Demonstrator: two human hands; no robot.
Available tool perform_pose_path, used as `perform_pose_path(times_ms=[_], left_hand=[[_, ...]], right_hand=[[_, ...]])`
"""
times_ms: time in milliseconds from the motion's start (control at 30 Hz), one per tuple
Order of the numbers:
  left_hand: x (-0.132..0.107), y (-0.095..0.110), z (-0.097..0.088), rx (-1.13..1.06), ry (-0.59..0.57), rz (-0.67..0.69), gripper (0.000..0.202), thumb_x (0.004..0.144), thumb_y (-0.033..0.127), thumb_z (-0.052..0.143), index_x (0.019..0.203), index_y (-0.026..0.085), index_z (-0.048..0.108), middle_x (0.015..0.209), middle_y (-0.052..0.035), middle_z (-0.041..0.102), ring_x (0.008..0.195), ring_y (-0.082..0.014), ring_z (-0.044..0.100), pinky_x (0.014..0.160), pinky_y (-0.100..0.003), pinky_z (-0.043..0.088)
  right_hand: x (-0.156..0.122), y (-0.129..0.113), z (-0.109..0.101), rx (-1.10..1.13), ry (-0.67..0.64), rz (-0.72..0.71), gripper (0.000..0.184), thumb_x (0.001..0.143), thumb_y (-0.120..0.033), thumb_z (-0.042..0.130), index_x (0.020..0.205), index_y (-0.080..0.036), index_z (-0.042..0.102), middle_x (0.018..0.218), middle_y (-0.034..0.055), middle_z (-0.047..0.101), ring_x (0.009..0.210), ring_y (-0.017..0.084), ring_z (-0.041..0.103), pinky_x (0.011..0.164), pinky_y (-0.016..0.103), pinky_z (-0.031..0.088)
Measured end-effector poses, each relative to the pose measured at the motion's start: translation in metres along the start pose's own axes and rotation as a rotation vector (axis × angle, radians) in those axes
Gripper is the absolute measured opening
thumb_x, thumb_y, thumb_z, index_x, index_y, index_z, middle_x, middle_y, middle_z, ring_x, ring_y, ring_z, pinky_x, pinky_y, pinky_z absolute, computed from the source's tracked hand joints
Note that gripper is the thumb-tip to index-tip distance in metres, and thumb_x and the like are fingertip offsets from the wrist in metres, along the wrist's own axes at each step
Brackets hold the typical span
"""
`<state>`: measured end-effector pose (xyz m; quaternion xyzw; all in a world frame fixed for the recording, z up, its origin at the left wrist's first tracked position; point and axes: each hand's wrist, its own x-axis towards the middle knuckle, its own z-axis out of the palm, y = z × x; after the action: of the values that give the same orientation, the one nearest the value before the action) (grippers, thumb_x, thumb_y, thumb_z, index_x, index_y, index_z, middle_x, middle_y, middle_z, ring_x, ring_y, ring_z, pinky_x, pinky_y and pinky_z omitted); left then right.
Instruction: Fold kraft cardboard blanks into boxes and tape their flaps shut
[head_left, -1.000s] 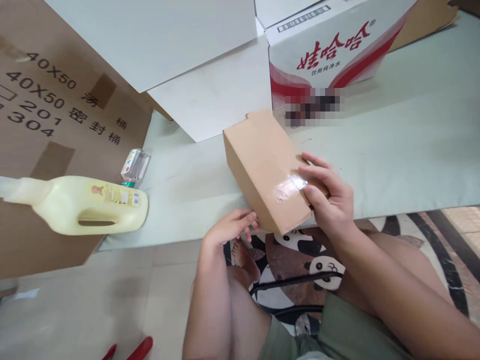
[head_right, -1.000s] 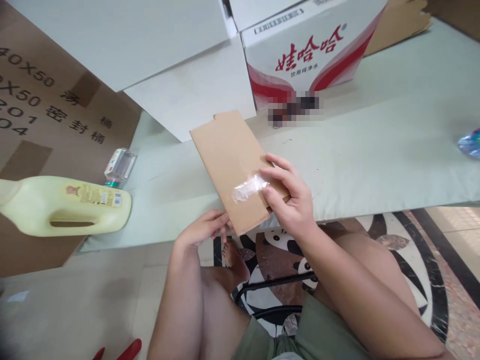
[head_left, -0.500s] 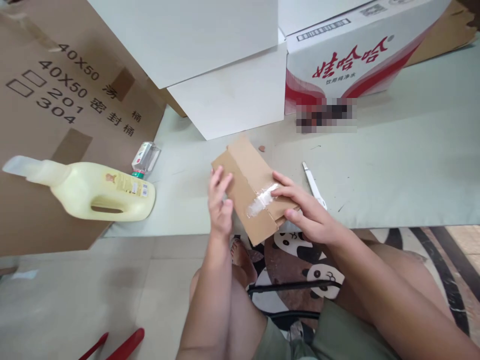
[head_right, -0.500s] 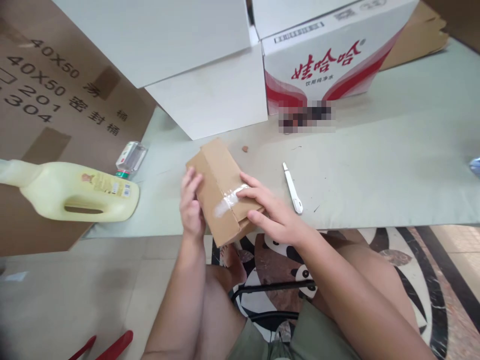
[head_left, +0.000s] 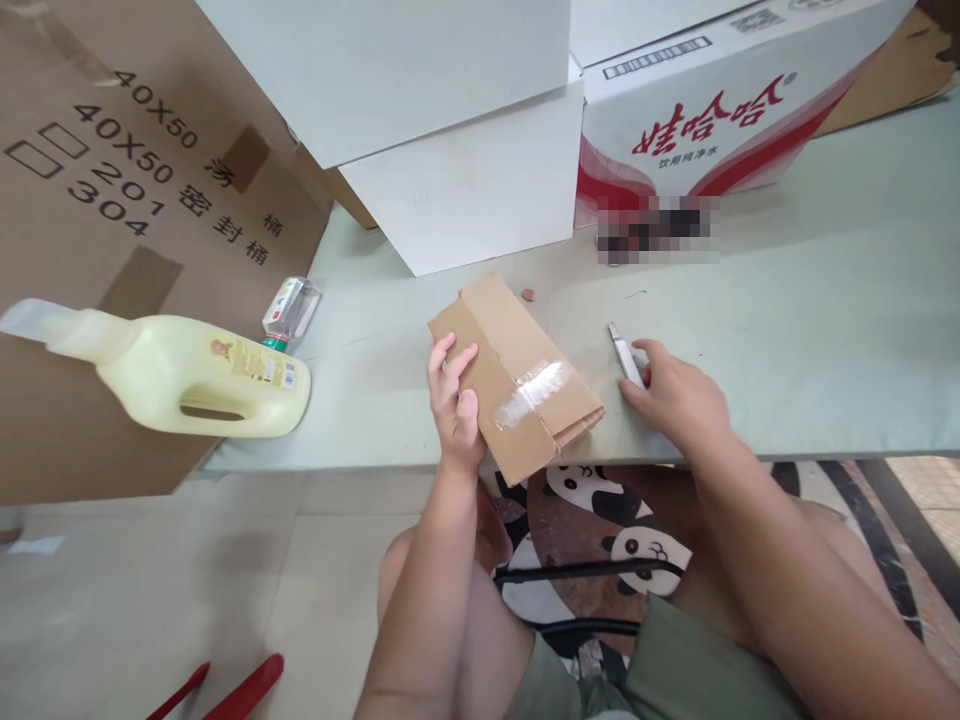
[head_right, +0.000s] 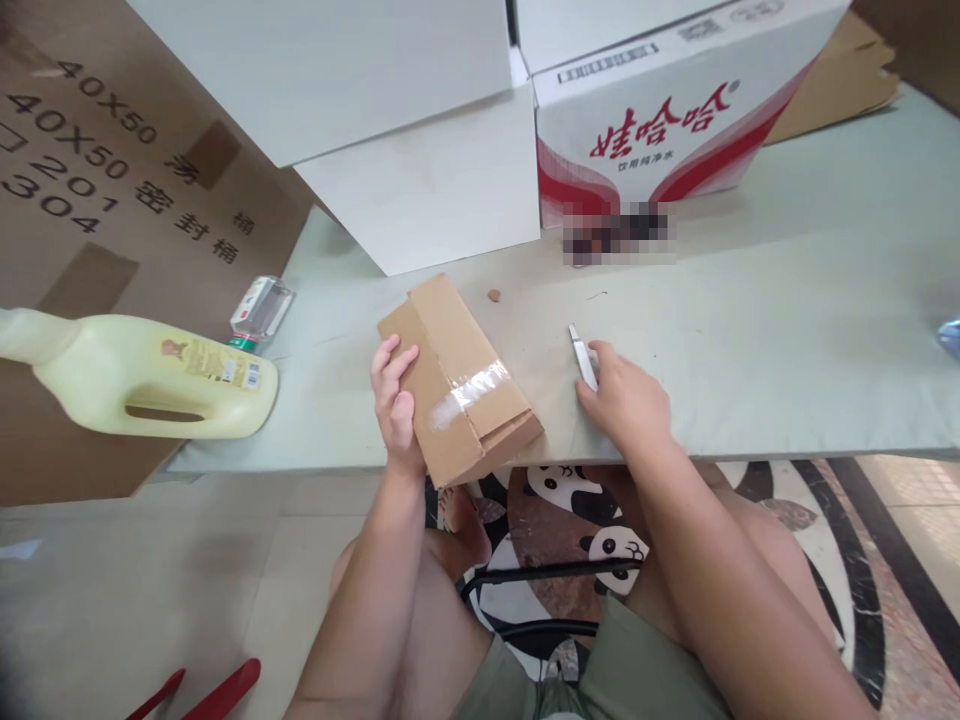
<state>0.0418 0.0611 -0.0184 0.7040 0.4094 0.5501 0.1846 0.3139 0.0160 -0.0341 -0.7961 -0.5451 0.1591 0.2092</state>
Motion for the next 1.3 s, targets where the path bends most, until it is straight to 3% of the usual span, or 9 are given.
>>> perform_pose_path(times_ms=[100, 233, 367, 467, 567, 733, 867, 1100, 1300], left_hand=[[0.000, 0.001, 0.000, 0.025, -0.015, -0.026, 0.049, 0.098, 0.055, 0.038, 0.125, 0.026, 0.066, 0.147, -0.0111, 0.051, 0.143, -0.0299, 0.042, 0.119, -0.052, 0.031], [-0.001, 0.002, 0.000, 0.035, -0.031, -0.026, 0.049, 0.099, 0.056, 0.037, 0.125, 0.026, 0.066, 0.148, -0.0111, 0.050, 0.143, -0.0297, 0.042, 0.120, -0.052, 0.030], [-0.002, 0.003, 0.001, 0.003, -0.031, 0.002, 0.044, 0.100, 0.050, 0.038, 0.129, 0.028, 0.063, 0.151, -0.0094, 0.046, 0.144, -0.0282, 0.041, 0.119, -0.050, 0.033], [-0.003, 0.003, 0.003, 0.024, -0.029, -0.002, 0.044, 0.101, 0.050, 0.037, 0.129, 0.029, 0.062, 0.152, -0.0089, 0.046, 0.144, -0.0281, 0.041, 0.118, -0.049, 0.034], [-0.003, 0.004, 0.003, 0.032, -0.033, -0.005, 0.045, 0.100, 0.050, 0.037, 0.130, 0.028, 0.062, 0.152, -0.0091, 0.045, 0.144, -0.0284, 0.041, 0.119, -0.049, 0.032], [-0.002, 0.004, 0.003, 0.003, -0.044, 0.000, 0.043, 0.100, 0.049, 0.039, 0.130, 0.029, 0.062, 0.153, -0.0084, 0.045, 0.145, -0.0283, 0.039, 0.120, -0.049, 0.030], [-0.003, 0.004, 0.002, 0.004, -0.042, 0.006, 0.044, 0.100, 0.049, 0.038, 0.130, 0.029, 0.062, 0.152, -0.0088, 0.046, 0.145, -0.0278, 0.039, 0.120, -0.049, 0.029], [-0.004, 0.003, 0.002, 0.033, -0.029, -0.006, 0.046, 0.100, 0.051, 0.037, 0.129, 0.027, 0.064, 0.151, -0.0093, 0.047, 0.144, -0.0282, 0.040, 0.120, -0.049, 0.030], [-0.002, 0.002, 0.002, 0.077, -0.009, 0.022, 0.048, 0.101, 0.050, 0.035, 0.125, 0.025, 0.068, 0.148, -0.0103, 0.051, 0.140, -0.0286, 0.046, 0.119, -0.049, 0.033]], right_hand=[[-0.005, -0.010, -0.006, 0.290, -0.005, 0.002, 0.050, 0.077, -0.028, 0.055, 0.127, -0.025, 0.062, 0.071, 0.0019, 0.065, 0.059, 0.023, 0.057, 0.058, 0.038, 0.046], [-0.019, -0.031, -0.022, 1.054, 0.019, -0.204, 0.028, 0.083, -0.030, 0.048, 0.102, -0.028, 0.069, 0.071, 0.0026, 0.065, 0.063, 0.022, 0.062, 0.059, 0.038, 0.050], [-0.029, -0.054, -0.039, 1.352, 0.265, -0.446, 0.029, 0.076, -0.030, 0.074, 0.104, -0.037, 0.070, 0.064, -0.0039, 0.057, 0.056, 0.016, 0.053, 0.054, 0.033, 0.047], [-0.039, -0.067, -0.043, 1.392, 0.407, -0.570, 0.015, 0.078, -0.042, 0.077, 0.089, -0.033, 0.073, 0.052, -0.0073, 0.038, 0.042, 0.011, 0.032, 0.041, 0.029, 0.032], [-0.057, -0.075, -0.040, 1.254, 0.465, -0.591, 0.021, 0.091, -0.042, 0.063, 0.079, -0.028, 0.073, 0.050, -0.0046, 0.045, 0.041, 0.011, 0.035, 0.040, 0.029, 0.026], [-0.081, -0.082, -0.040, 0.850, 0.239, -0.354, 0.016, 0.087, -0.023, 0.061, 0.095, -0.028, 0.074, 0.061, -0.0029, 0.064, 0.047, 0.013, 0.054, 0.044, 0.027, 0.041], [-0.077, -0.084, -0.045, 0.723, 0.113, -0.434, 0.016, 0.084, -0.018, 0.059, 0.086, -0.025, 0.073, 0.055, -0.0045, 0.065, 0.041, 0.010, 0.053, 0.044, 0.024, 0.046], [-0.071, -0.085, -0.047, 0.730, 0.048, -0.478, 0.016, 0.087, -0.023, 0.065, 0.091, -0.027, 0.080, 0.079, 0.0021, 0.079, 0.068, 0.018, 0.074, 0.061, 0.029, 0.058], [-0.063, -0.083, -0.044, 0.839, -0.012, -0.405, 0.020, 0.086, -0.023, 0.062, 0.082, -0.026, 0.082, 0.057, -0.0009, 0.070, 0.050, 0.015, 0.065, 0.049, 0.026, 0.051]])
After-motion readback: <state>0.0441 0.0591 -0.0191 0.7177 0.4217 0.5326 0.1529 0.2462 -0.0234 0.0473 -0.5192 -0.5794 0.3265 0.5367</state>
